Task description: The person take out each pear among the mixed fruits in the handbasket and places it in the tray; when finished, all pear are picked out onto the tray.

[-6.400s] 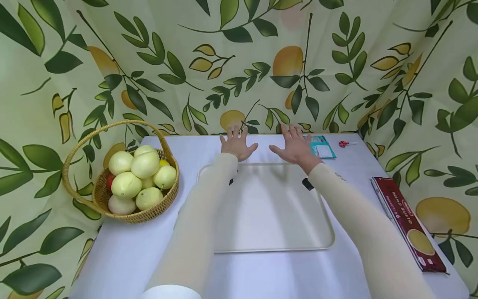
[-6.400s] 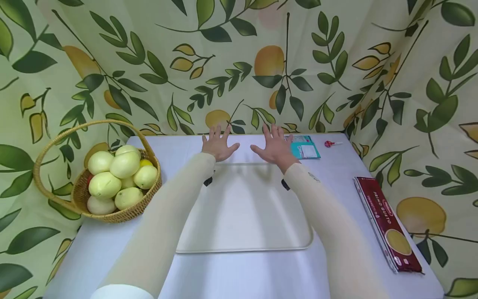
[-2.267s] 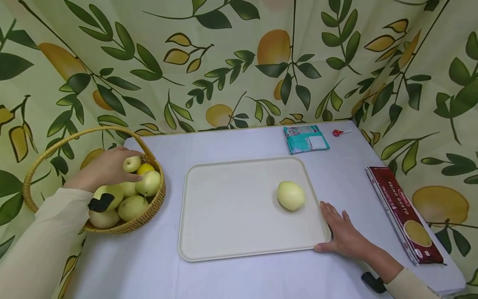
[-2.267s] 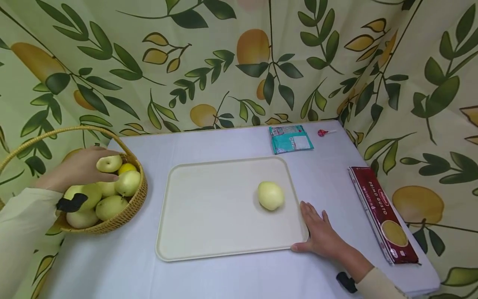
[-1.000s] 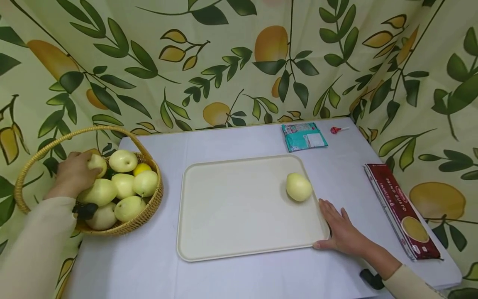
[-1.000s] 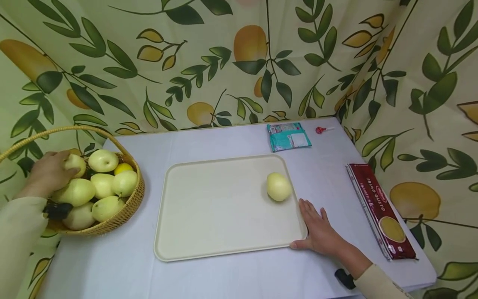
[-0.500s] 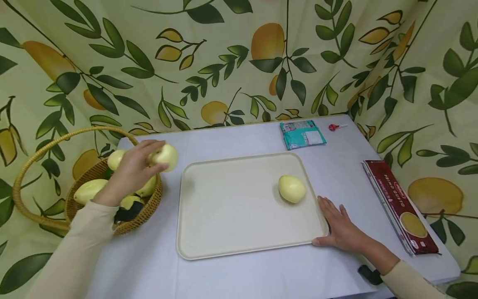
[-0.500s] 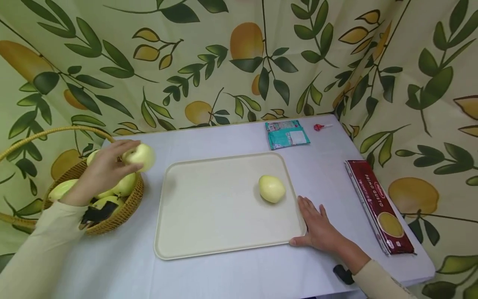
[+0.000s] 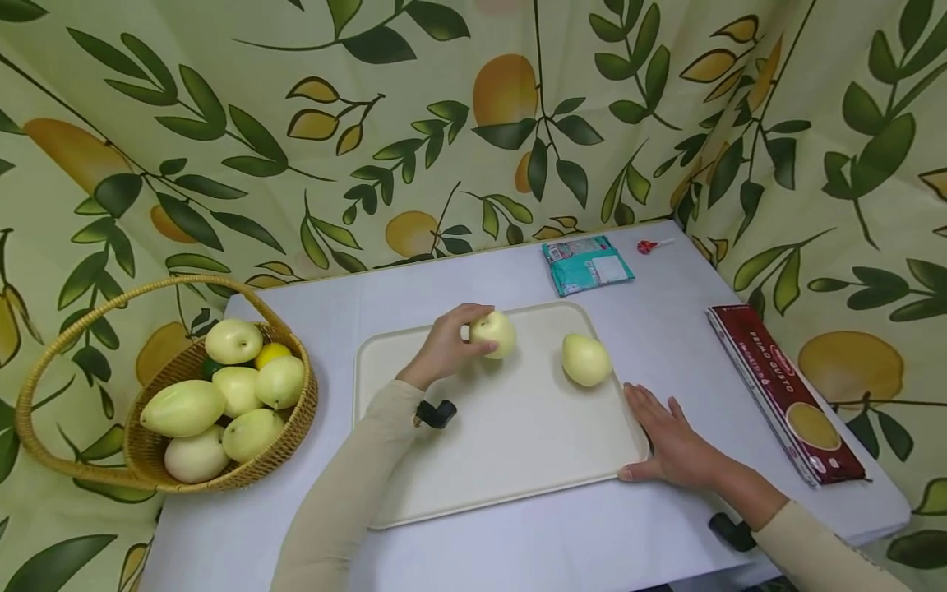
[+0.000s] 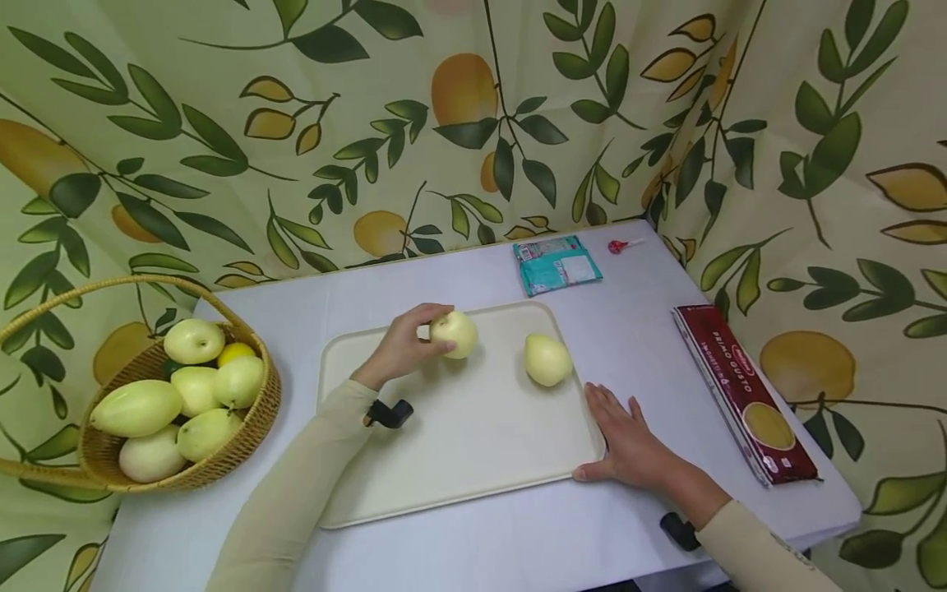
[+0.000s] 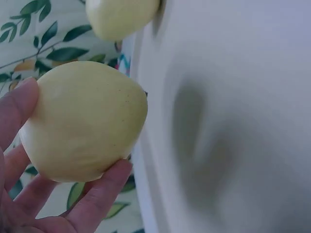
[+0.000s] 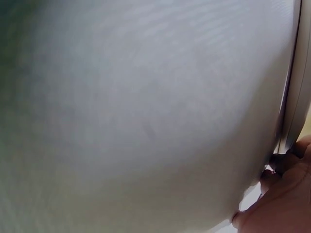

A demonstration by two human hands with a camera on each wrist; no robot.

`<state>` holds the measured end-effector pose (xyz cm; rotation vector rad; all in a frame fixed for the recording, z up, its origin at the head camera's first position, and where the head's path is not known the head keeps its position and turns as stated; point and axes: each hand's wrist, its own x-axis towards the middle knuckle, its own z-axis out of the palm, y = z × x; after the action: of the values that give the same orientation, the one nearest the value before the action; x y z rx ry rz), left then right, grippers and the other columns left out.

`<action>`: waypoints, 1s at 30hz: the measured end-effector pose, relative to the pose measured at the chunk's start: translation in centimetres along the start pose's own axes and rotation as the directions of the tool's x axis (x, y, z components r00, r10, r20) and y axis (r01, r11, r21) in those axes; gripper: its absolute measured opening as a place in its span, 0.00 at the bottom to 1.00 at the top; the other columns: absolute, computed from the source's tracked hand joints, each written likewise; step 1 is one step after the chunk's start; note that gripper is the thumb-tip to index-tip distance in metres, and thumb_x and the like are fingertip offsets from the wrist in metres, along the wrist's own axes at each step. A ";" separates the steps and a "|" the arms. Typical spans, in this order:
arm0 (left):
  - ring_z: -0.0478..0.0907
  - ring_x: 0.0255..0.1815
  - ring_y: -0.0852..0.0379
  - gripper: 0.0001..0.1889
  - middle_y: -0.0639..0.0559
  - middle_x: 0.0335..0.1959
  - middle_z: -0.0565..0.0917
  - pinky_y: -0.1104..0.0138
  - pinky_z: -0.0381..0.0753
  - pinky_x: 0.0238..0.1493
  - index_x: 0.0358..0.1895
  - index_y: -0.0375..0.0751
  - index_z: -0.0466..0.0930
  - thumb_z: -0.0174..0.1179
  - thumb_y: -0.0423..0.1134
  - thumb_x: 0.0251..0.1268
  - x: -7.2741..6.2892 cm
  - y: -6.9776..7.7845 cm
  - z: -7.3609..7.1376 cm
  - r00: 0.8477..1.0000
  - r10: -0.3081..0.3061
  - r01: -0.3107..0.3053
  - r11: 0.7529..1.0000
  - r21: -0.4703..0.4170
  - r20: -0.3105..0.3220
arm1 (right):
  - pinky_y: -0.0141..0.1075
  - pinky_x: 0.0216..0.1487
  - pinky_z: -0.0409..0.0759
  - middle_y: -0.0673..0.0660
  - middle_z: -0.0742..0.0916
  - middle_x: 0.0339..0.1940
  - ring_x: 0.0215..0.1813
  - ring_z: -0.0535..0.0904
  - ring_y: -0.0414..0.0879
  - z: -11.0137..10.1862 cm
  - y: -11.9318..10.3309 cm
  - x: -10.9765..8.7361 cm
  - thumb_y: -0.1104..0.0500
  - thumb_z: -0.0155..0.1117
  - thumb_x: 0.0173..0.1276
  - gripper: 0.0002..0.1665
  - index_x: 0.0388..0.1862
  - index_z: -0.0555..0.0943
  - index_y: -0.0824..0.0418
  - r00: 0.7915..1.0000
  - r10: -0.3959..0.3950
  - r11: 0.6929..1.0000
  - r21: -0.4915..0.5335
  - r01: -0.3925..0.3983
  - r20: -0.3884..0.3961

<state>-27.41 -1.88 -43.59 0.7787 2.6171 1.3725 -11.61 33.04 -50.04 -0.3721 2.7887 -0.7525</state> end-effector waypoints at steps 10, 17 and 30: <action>0.74 0.61 0.50 0.32 0.46 0.64 0.75 0.63 0.77 0.58 0.64 0.42 0.73 0.71 0.40 0.55 1.9 0.0 5.3 0.998 -0.013 0.015 0.999 -0.031 0.063 | 0.66 0.71 0.30 0.73 0.53 0.76 0.77 0.44 0.69 -0.1 -0.3 0.4 0.28 0.73 0.39 0.81 0.77 0.42 0.69 1.000 -0.008 1.000 0.010 0.008 0.022; 0.69 0.67 0.47 0.33 0.46 0.66 0.73 0.55 0.72 0.64 0.65 0.44 0.73 0.71 0.45 0.53 0.7 0.1 2.7 0.999 -0.025 0.024 0.999 0.025 0.046 | 0.64 0.72 0.28 0.73 0.53 0.76 0.77 0.43 0.68 -0.1 0.0 0.4 0.29 0.74 0.39 0.81 0.78 0.40 0.66 1.000 0.003 1.000 0.009 -0.004 0.024; 0.64 0.66 0.33 0.31 0.33 0.65 0.69 0.40 0.62 0.64 0.62 0.35 0.73 0.68 0.45 0.57 -7.8 0.5 -18.5 0.979 -0.186 0.203 0.853 0.481 -0.085 | 0.65 0.70 0.24 0.74 0.54 0.76 0.77 0.42 0.68 0.0 -0.2 -0.1 0.31 0.75 0.41 0.80 0.77 0.40 0.68 1.000 -0.029 0.999 0.024 0.029 0.007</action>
<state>-26.03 -19.21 -33.43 0.5044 3.0111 0.6772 -11.49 32.92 -49.94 -0.4106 2.7708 -0.7881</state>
